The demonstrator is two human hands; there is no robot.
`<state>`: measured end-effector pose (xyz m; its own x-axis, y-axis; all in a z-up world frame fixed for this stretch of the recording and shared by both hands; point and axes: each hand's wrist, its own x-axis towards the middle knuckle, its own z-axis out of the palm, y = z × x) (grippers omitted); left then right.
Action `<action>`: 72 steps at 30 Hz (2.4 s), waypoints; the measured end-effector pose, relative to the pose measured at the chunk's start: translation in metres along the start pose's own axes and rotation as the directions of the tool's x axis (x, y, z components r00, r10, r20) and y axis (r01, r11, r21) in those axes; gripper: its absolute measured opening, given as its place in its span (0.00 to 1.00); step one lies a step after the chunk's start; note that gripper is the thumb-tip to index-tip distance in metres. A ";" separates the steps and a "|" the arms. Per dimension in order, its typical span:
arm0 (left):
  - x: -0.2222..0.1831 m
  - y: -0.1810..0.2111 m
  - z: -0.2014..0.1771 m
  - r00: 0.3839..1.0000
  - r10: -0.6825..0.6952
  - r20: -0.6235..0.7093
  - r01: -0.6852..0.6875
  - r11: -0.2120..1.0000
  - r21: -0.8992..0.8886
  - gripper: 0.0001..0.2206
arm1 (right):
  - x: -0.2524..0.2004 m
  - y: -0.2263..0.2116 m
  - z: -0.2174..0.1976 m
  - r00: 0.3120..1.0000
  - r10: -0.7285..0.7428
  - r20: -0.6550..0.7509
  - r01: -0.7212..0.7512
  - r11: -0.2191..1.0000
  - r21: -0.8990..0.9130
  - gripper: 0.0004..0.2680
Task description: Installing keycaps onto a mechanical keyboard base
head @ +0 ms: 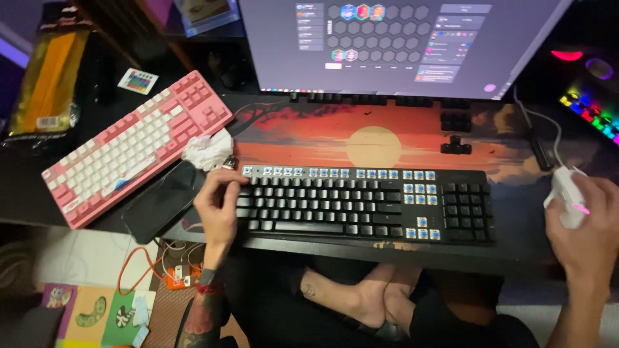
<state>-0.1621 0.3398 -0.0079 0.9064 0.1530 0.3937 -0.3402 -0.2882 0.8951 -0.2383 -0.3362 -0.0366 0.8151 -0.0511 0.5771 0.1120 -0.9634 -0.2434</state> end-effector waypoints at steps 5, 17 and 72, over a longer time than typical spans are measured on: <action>0.003 0.007 0.001 0.999 -0.008 0.032 0.008 1.000 -0.009 0.07 | 0.001 -0.005 -0.005 0.998 -0.033 -0.045 0.028 0.993 -0.115 0.20; 0.012 0.023 -0.003 0.998 0.024 0.061 -0.040 0.965 0.261 0.09 | 0.000 -0.005 -0.005 0.999 -0.021 -0.036 0.016 0.992 -0.128 0.20; 0.029 0.058 0.006 0.934 0.196 0.300 -0.349 0.689 0.635 0.07 | -0.004 -0.004 -0.002 0.998 0.031 -0.056 -0.039 0.986 -0.162 0.22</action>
<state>-0.1542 0.3217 0.0546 0.8546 -0.1972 0.4804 -0.3915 -0.8525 0.3464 -0.2438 -0.3329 -0.0363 0.7850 -0.0954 0.6121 -0.0136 -0.9905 -0.1369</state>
